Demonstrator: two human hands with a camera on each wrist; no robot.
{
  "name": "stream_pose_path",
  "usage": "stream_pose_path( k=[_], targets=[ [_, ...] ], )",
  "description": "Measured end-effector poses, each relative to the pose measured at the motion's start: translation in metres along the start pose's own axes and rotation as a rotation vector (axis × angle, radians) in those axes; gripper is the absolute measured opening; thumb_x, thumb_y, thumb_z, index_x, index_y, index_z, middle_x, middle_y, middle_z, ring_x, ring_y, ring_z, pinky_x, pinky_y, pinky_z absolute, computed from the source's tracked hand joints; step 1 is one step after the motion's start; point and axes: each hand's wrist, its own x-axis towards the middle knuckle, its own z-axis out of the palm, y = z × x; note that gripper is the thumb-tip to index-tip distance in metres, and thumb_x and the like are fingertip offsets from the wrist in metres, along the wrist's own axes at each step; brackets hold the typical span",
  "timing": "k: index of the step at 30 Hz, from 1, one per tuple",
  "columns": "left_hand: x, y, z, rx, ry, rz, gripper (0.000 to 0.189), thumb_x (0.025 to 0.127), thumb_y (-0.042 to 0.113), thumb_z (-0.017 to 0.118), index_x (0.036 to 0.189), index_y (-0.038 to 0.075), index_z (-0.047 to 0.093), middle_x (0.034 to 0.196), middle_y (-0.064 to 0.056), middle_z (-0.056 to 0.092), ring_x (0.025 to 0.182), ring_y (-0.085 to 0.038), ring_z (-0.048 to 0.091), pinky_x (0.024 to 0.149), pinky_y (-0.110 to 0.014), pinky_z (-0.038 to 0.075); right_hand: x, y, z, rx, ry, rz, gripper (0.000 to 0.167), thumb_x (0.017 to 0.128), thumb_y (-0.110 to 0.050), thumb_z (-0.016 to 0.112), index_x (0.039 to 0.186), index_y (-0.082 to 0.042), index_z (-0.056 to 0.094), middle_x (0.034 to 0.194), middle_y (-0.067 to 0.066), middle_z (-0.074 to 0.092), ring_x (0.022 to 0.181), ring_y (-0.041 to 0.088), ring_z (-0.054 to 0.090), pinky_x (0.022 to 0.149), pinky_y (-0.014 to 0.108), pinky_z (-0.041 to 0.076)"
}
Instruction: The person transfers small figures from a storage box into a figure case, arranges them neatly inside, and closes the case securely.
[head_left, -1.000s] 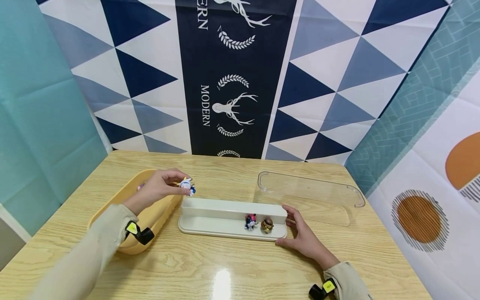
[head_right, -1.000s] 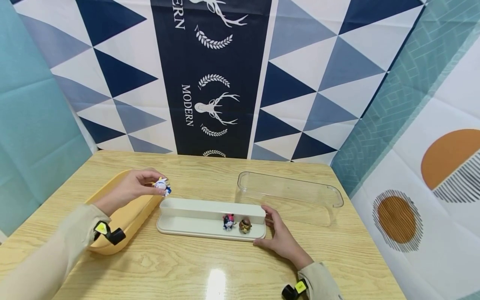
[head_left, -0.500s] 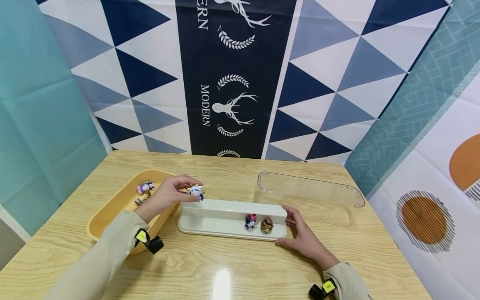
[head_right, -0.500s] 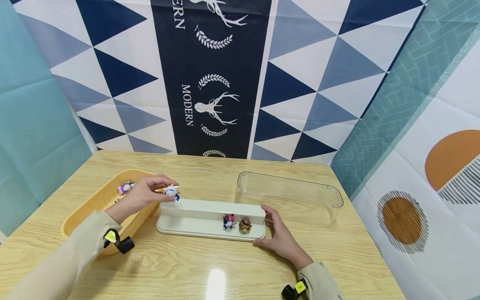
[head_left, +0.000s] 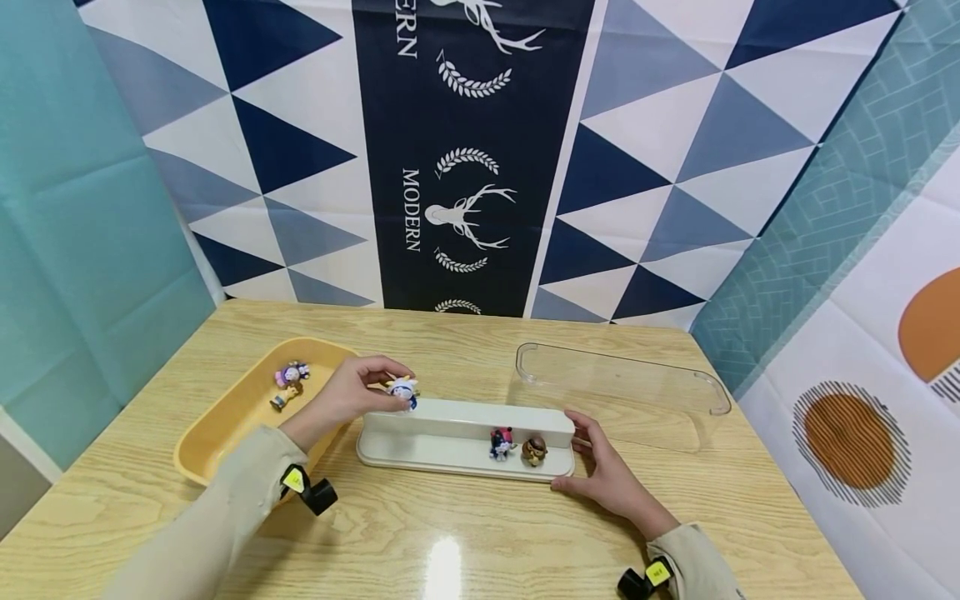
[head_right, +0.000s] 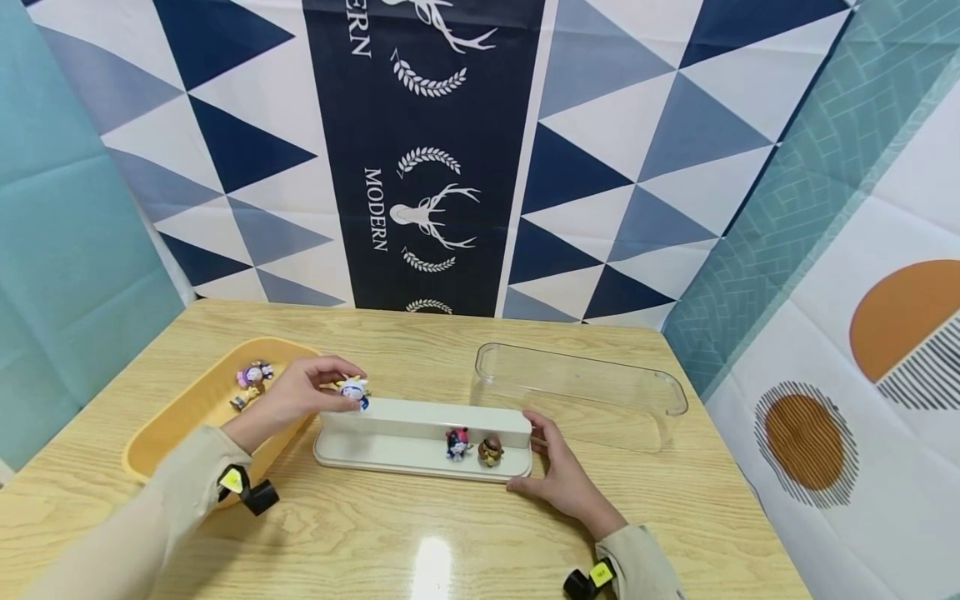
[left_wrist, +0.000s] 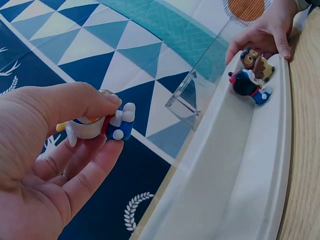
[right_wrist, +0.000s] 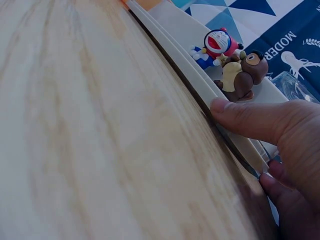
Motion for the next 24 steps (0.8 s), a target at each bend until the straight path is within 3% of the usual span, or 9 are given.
stream_pose_path(
  k=[7, 15, 24],
  targets=[
    [0.001, -0.002, 0.007, 0.005, 0.011, -0.009, 0.037, 0.077, -0.006, 0.08, 0.111, -0.01, 0.067, 0.102, -0.01, 0.07, 0.083, -0.012, 0.062, 0.072, -0.024, 0.055, 0.0, 0.0, 0.0, 0.002, -0.002, -0.003, 0.1, 0.075, -0.011, 0.088, 0.152, -0.002, 0.026, 0.139, 0.019, 0.047, 0.128, 0.027, 0.045, 0.106, 0.042, 0.041],
    [0.001, -0.001, 0.017, 0.007, -0.006, 0.003, 0.037, 0.076, -0.007, 0.081, 0.11, -0.01, 0.068, 0.104, -0.015, 0.069, 0.084, -0.013, 0.06, 0.073, -0.025, 0.055, 0.0, 0.0, 0.0, 0.0, -0.001, -0.001, 0.099, 0.075, -0.012, 0.088, 0.152, -0.002, 0.026, 0.138, 0.019, 0.047, 0.127, 0.022, 0.046, 0.106, 0.043, 0.041],
    [0.003, -0.003, 0.029, -0.006, -0.018, 0.002, 0.035, 0.075, -0.007, 0.081, 0.108, -0.009, 0.069, 0.105, -0.013, 0.069, 0.085, -0.014, 0.061, 0.073, -0.026, 0.056, 0.0, -0.001, 0.0, -0.004, 0.0, -0.004, 0.099, 0.075, -0.012, 0.088, 0.152, -0.001, 0.026, 0.137, 0.019, 0.048, 0.126, 0.022, 0.047, 0.106, 0.041, 0.042]
  ],
)
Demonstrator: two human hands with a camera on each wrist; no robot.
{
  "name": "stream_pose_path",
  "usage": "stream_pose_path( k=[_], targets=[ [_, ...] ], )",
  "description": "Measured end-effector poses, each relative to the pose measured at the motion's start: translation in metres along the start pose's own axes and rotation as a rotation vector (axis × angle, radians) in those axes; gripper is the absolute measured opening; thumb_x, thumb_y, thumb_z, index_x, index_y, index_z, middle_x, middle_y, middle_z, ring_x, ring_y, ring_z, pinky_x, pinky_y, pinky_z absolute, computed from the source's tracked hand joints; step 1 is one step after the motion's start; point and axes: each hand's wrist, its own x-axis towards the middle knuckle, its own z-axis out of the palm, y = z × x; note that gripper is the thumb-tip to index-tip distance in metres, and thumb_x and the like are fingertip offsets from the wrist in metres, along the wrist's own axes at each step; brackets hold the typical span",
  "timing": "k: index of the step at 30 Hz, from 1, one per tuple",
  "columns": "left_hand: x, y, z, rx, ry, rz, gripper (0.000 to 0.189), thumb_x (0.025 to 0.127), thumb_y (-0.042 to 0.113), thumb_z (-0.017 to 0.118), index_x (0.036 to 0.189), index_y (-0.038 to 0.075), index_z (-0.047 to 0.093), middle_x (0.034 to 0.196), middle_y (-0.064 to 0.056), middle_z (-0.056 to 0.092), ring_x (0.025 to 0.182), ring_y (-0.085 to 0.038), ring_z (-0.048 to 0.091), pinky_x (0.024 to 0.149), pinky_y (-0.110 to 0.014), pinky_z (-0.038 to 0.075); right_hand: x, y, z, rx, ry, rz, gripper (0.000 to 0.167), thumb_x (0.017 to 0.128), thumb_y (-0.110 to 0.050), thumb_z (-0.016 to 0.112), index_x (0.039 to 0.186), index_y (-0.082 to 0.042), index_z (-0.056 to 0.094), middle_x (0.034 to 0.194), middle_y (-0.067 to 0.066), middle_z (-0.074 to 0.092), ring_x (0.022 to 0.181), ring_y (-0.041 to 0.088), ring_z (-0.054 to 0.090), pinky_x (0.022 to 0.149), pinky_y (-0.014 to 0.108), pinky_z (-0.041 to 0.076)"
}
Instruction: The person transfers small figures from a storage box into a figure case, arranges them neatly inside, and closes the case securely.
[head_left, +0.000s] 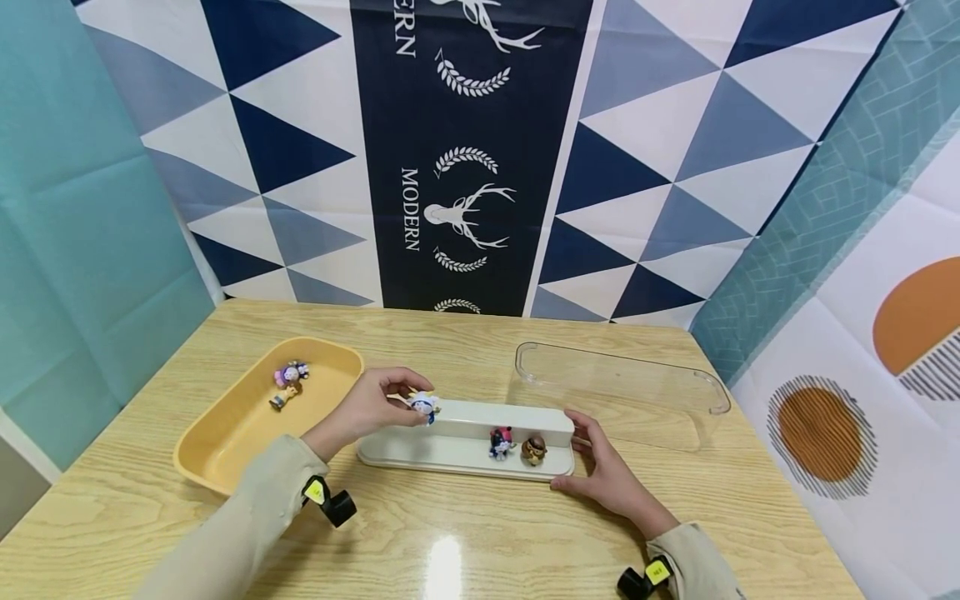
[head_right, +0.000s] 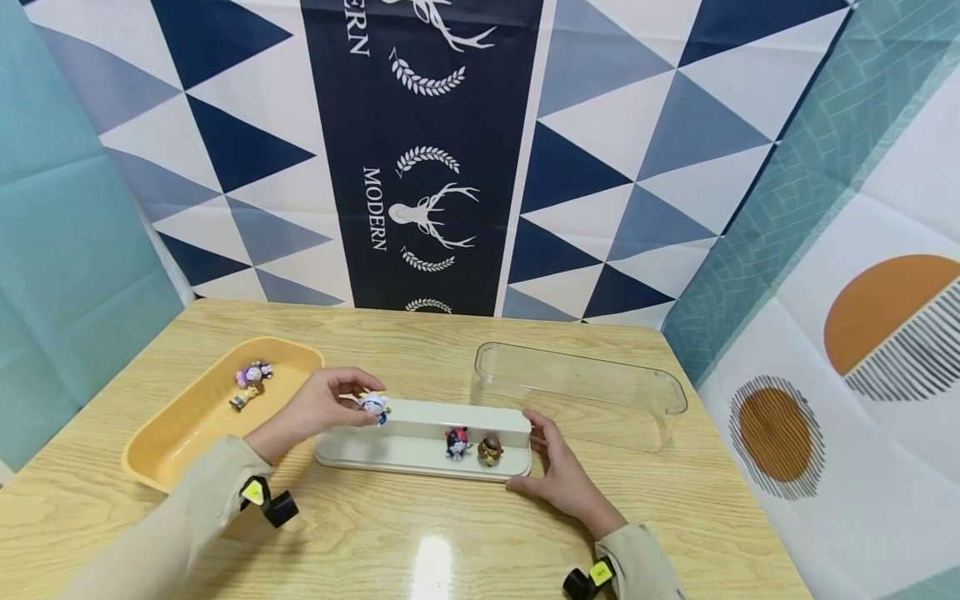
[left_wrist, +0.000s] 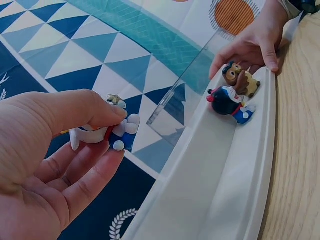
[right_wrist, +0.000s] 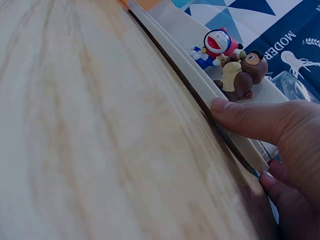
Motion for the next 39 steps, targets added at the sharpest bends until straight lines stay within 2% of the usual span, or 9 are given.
stream_pose_path(
  k=[9, 19, 30, 39],
  targets=[
    [-0.001, -0.001, 0.008, 0.057, 0.002, -0.014, 0.034, 0.075, 0.0, 0.085, 0.106, -0.001, 0.072, 0.101, -0.007, 0.07, 0.084, -0.017, 0.061, 0.069, -0.026, 0.054, 0.0, 0.001, 0.0, -0.002, 0.001, 0.002, 0.099, 0.075, -0.012, 0.088, 0.152, -0.001, 0.026, 0.137, 0.018, 0.048, 0.126, 0.02, 0.047, 0.106, 0.04, 0.042],
    [0.001, -0.007, 0.02, -0.005, 0.011, -0.03, 0.034, 0.073, -0.009, 0.082, 0.104, -0.006, 0.07, 0.1, -0.009, 0.068, 0.083, -0.015, 0.06, 0.069, -0.024, 0.055, 0.0, 0.0, 0.0, -0.004, 0.002, 0.004, 0.099, 0.075, -0.012, 0.088, 0.152, -0.001, 0.026, 0.138, 0.018, 0.048, 0.127, 0.02, 0.046, 0.105, 0.039, 0.043],
    [0.0, -0.01, 0.034, 0.013, 0.009, -0.026, 0.033, 0.072, -0.008, 0.083, 0.102, -0.006, 0.071, 0.098, -0.011, 0.068, 0.081, -0.017, 0.059, 0.07, -0.025, 0.056, -0.001, -0.001, 0.0, -0.009, 0.001, -0.007, 0.099, 0.075, -0.012, 0.088, 0.152, -0.001, 0.026, 0.138, 0.018, 0.048, 0.127, 0.02, 0.046, 0.105, 0.038, 0.043],
    [0.002, -0.017, 0.048, 0.01, 0.01, -0.026, 0.032, 0.071, -0.008, 0.083, 0.101, -0.004, 0.072, 0.093, -0.008, 0.067, 0.08, -0.017, 0.06, 0.07, -0.026, 0.057, -0.001, -0.001, -0.001, -0.006, -0.001, -0.019, 0.099, 0.075, -0.01, 0.088, 0.152, 0.001, 0.026, 0.137, 0.019, 0.048, 0.126, 0.014, 0.046, 0.105, 0.032, 0.042]
  ],
)
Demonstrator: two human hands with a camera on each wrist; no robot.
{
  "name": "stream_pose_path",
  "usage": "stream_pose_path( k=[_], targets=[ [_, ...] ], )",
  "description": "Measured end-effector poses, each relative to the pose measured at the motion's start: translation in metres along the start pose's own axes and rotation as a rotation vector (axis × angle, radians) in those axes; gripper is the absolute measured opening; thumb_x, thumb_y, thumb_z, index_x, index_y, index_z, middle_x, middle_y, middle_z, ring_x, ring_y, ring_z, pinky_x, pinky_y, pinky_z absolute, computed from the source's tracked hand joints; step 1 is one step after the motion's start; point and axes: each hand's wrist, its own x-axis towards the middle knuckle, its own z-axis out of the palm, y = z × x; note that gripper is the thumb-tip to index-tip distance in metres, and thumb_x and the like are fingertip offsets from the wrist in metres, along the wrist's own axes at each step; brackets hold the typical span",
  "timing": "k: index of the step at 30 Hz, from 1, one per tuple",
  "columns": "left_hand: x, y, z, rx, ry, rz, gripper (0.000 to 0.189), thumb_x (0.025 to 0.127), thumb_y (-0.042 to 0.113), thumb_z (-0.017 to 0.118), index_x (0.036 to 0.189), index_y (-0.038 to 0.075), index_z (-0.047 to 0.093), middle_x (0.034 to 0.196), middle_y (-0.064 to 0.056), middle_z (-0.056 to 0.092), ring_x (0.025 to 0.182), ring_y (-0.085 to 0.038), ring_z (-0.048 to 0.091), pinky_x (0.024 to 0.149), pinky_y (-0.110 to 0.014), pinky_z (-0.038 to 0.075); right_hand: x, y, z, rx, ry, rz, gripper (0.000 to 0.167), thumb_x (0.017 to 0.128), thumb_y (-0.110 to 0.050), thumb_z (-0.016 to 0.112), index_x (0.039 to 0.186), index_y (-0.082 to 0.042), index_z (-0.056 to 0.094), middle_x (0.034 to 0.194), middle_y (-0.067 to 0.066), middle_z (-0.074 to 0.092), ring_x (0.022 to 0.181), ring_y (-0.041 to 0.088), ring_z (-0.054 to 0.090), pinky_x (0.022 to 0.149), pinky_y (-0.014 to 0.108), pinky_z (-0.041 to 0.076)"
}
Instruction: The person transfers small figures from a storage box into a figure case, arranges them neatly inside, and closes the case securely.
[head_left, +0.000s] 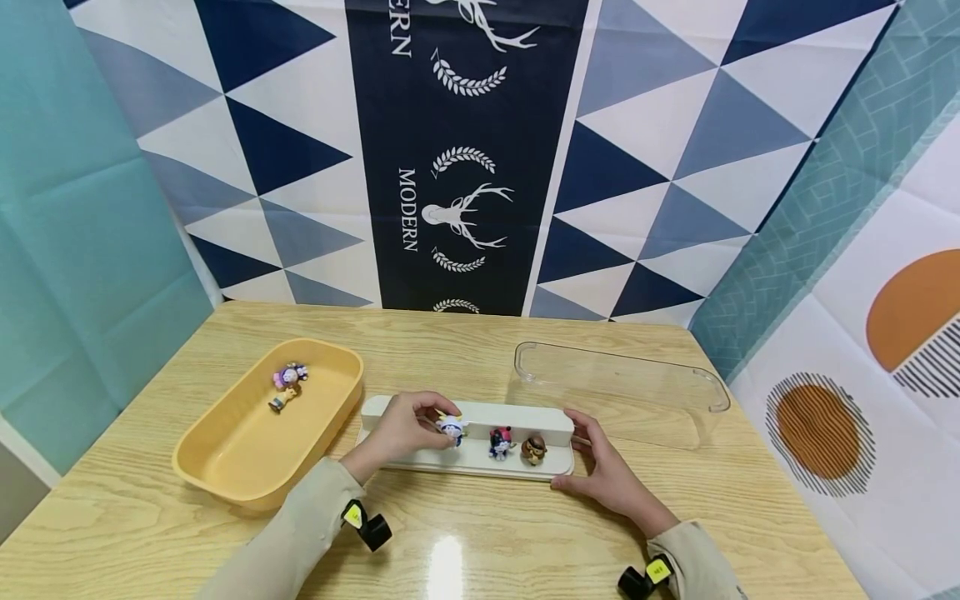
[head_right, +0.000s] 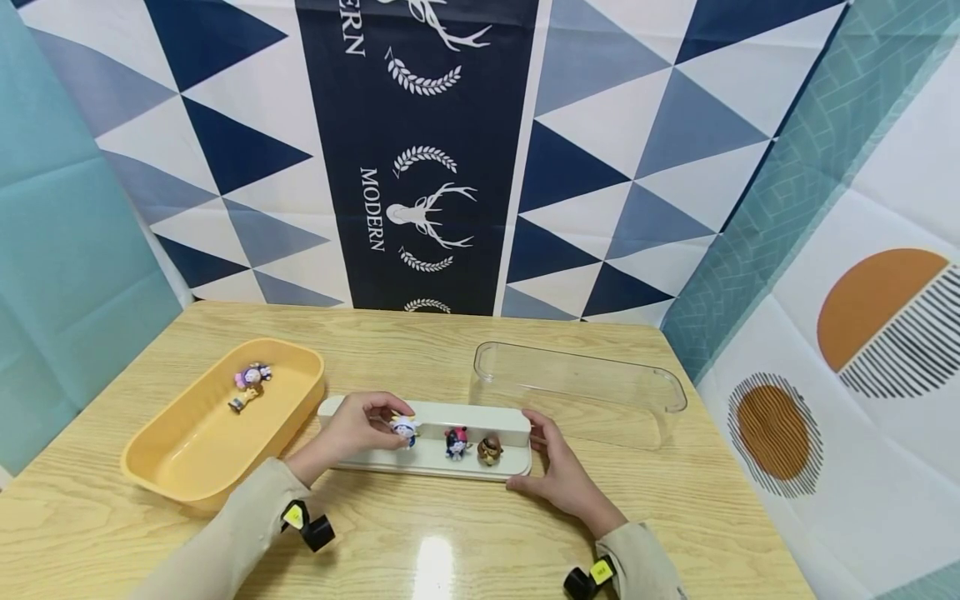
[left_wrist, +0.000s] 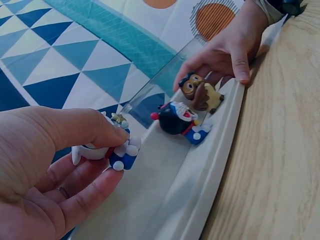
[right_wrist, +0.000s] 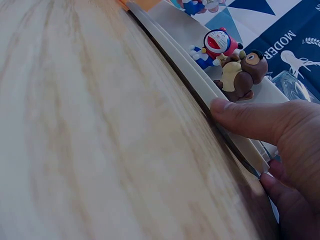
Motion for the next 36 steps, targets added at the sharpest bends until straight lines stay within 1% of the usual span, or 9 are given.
stream_pose_path(
  k=[4, 7, 11, 15, 21, 25, 29, 33, 36],
  targets=[
    [0.0, -0.002, 0.005, -0.001, -0.005, -0.017, 0.031, 0.071, -0.008, 0.083, 0.1, -0.001, 0.073, 0.092, -0.005, 0.067, 0.079, -0.016, 0.06, 0.068, -0.027, 0.057, 0.0, 0.0, 0.0, -0.002, -0.001, -0.001, 0.099, 0.076, -0.011, 0.088, 0.152, 0.001, 0.026, 0.136, 0.019, 0.048, 0.125, 0.014, 0.046, 0.105, 0.033, 0.043],
    [-0.001, -0.003, 0.009, 0.013, -0.008, -0.012, 0.031, 0.072, -0.008, 0.082, 0.1, 0.001, 0.074, 0.094, -0.005, 0.068, 0.079, -0.016, 0.061, 0.068, -0.027, 0.057, 0.0, 0.0, 0.0, -0.003, 0.003, 0.0, 0.099, 0.075, -0.011, 0.088, 0.152, 0.0, 0.026, 0.136, 0.018, 0.049, 0.125, 0.014, 0.047, 0.105, 0.033, 0.043],
    [-0.001, -0.007, 0.013, 0.049, -0.007, 0.029, 0.03, 0.072, -0.008, 0.082, 0.099, 0.002, 0.074, 0.096, -0.005, 0.069, 0.08, -0.014, 0.062, 0.068, -0.027, 0.058, 0.0, 0.0, 0.0, 0.003, 0.005, 0.002, 0.099, 0.075, -0.011, 0.088, 0.152, 0.0, 0.026, 0.136, 0.018, 0.049, 0.125, 0.013, 0.046, 0.105, 0.034, 0.043],
    [-0.002, -0.009, 0.016, 0.08, 0.002, 0.083, 0.028, 0.073, -0.008, 0.082, 0.098, 0.002, 0.074, 0.094, -0.005, 0.067, 0.079, -0.013, 0.061, 0.068, -0.026, 0.058, 0.001, 0.0, 0.0, 0.017, 0.002, 0.008, 0.1, 0.075, -0.01, 0.088, 0.152, 0.0, 0.026, 0.137, 0.018, 0.048, 0.125, 0.012, 0.046, 0.106, 0.034, 0.042],
    [-0.002, -0.012, 0.023, 0.148, 0.028, 0.139, 0.027, 0.073, -0.008, 0.082, 0.095, 0.004, 0.075, 0.091, -0.003, 0.064, 0.078, -0.011, 0.061, 0.067, -0.024, 0.057, 0.001, -0.001, 0.0, 0.011, 0.002, 0.018, 0.1, 0.074, -0.01, 0.088, 0.152, 0.0, 0.026, 0.137, 0.019, 0.048, 0.126, 0.015, 0.046, 0.106, 0.038, 0.042],
    [-0.003, -0.012, 0.026, 0.178, 0.033, 0.161, 0.027, 0.073, -0.009, 0.082, 0.095, 0.003, 0.074, 0.091, -0.003, 0.064, 0.079, -0.013, 0.062, 0.067, -0.023, 0.057, 0.002, 0.001, 0.0, 0.009, 0.001, 0.028, 0.1, 0.075, -0.011, 0.088, 0.152, -0.001, 0.026, 0.138, 0.018, 0.048, 0.126, 0.018, 0.046, 0.106, 0.04, 0.042],
    [-0.004, -0.011, 0.029, 0.216, 0.036, 0.166, 0.026, 0.073, -0.009, 0.082, 0.094, 0.003, 0.073, 0.091, -0.003, 0.064, 0.082, -0.017, 0.063, 0.068, -0.021, 0.056, 0.002, 0.001, 0.0, 0.007, 0.001, 0.028, 0.1, 0.075, -0.011, 0.088, 0.152, -0.001, 0.026, 0.138, 0.018, 0.047, 0.127, 0.019, 0.046, 0.106, 0.041, 0.042],
    [-0.004, -0.012, 0.032, 0.279, 0.039, 0.184, 0.026, 0.073, -0.008, 0.083, 0.094, 0.004, 0.073, 0.092, -0.002, 0.065, 0.082, -0.017, 0.064, 0.069, -0.021, 0.056, 0.002, 0.002, 0.0, 0.009, 0.0, 0.024, 0.1, 0.075, -0.012, 0.088, 0.152, -0.002, 0.026, 0.138, 0.018, 0.047, 0.127, 0.018, 0.046, 0.106, 0.041, 0.042],
    [-0.005, -0.012, 0.033, 0.343, 0.047, 0.203, 0.025, 0.074, -0.006, 0.083, 0.094, 0.006, 0.074, 0.092, -0.001, 0.066, 0.08, -0.014, 0.064, 0.069, -0.022, 0.055, 0.002, 0.002, 0.0, 0.01, 0.0, 0.022, 0.1, 0.075, -0.012, 0.088, 0.152, -0.002, 0.026, 0.138, 0.018, 0.047, 0.127, 0.019, 0.046, 0.106, 0.041, 0.042]
  ],
)
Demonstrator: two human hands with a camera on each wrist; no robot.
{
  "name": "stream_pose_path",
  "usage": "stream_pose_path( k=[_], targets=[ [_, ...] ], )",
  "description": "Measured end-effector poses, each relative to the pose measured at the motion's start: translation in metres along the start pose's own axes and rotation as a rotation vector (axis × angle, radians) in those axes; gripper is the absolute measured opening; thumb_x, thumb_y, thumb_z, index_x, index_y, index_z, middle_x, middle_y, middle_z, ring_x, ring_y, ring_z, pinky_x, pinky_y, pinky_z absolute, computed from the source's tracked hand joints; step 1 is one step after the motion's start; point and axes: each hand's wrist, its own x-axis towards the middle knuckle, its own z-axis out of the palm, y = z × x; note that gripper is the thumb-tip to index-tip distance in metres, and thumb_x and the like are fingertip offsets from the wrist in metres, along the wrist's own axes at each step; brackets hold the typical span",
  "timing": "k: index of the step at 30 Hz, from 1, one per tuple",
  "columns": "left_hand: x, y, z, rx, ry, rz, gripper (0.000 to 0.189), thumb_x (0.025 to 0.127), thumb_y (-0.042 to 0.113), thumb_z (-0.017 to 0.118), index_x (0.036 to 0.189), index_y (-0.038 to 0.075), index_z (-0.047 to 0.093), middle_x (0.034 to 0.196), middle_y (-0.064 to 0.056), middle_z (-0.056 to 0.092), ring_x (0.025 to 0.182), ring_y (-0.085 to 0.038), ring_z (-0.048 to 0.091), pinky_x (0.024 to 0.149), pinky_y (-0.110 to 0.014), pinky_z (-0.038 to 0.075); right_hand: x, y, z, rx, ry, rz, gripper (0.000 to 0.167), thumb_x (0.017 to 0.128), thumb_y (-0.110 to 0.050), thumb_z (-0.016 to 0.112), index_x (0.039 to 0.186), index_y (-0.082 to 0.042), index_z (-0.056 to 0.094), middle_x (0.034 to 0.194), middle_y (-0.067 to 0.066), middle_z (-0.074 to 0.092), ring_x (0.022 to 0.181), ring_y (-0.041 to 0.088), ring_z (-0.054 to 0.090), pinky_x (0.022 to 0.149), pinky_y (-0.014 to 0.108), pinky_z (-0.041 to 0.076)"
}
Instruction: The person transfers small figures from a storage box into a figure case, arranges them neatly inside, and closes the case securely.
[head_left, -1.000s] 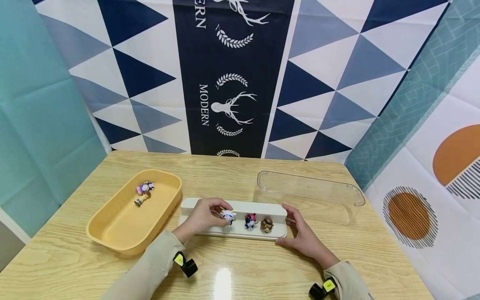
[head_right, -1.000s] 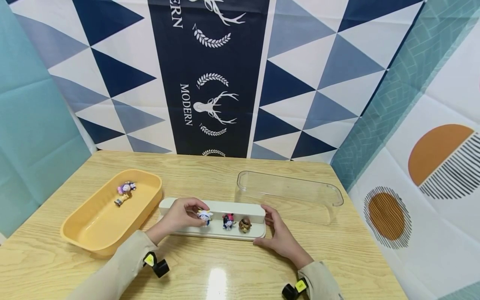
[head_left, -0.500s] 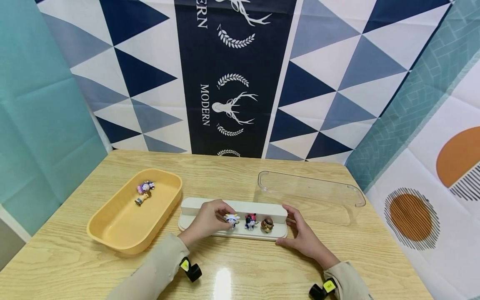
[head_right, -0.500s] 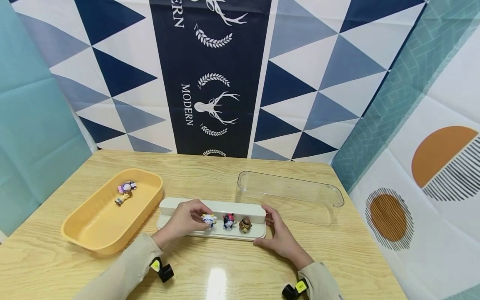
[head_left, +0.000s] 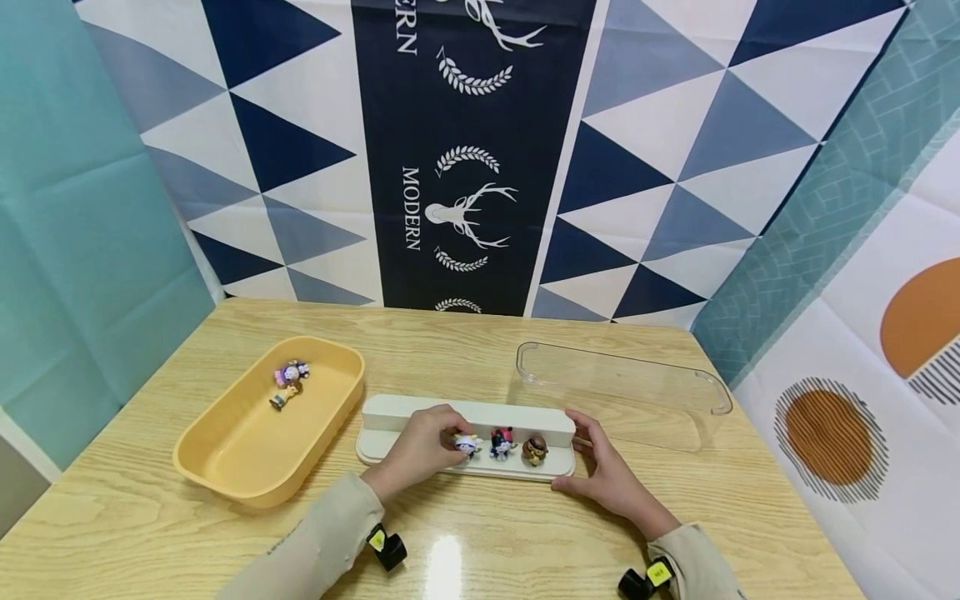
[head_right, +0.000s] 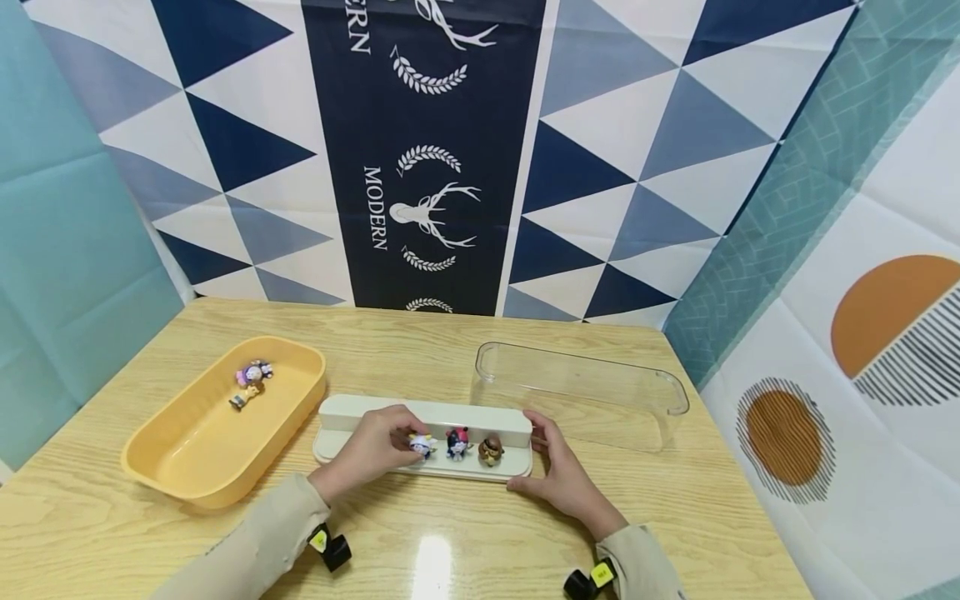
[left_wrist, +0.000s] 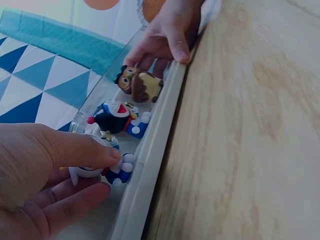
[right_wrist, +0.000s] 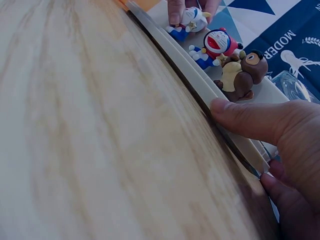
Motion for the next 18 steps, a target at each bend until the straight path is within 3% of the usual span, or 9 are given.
stream_pose_path(
  k=[6, 11, 18],
  targets=[
    [0.0006, 0.0032, 0.0015, 0.148, -0.012, 0.034, 0.023, 0.076, 0.0, 0.084, 0.096, 0.005, 0.074, 0.093, -0.002, 0.067, 0.078, -0.012, 0.062, 0.069, -0.024, 0.053, 0.0012, 0.0021, 0.0005, 0.002, 0.006, -0.008, 0.1, 0.074, -0.011, 0.088, 0.152, -0.001, 0.026, 0.138, 0.018, 0.048, 0.126, 0.018, 0.046, 0.106, 0.04, 0.042],
    [0.0005, 0.0053, 0.0037, 0.333, -0.024, 0.107, 0.023, 0.079, 0.007, 0.084, 0.1, 0.005, 0.075, 0.095, -0.004, 0.069, 0.083, -0.015, 0.063, 0.073, -0.026, 0.054, 0.0016, 0.0036, 0.0009, 0.005, 0.009, -0.018, 0.099, 0.074, -0.01, 0.088, 0.151, -0.001, 0.027, 0.137, 0.019, 0.048, 0.125, 0.014, 0.046, 0.106, 0.036, 0.042],
    [0.0012, 0.0068, 0.0037, 0.561, 0.055, 0.229, 0.026, 0.073, 0.018, 0.09, 0.096, 0.012, 0.078, 0.094, 0.0, 0.071, 0.089, -0.017, 0.055, 0.077, -0.03, 0.051, 0.0023, 0.0051, 0.0017, 0.01, 0.009, -0.021, 0.099, 0.074, -0.009, 0.088, 0.151, 0.0, 0.027, 0.138, 0.019, 0.047, 0.126, 0.014, 0.046, 0.106, 0.035, 0.042]
  ],
)
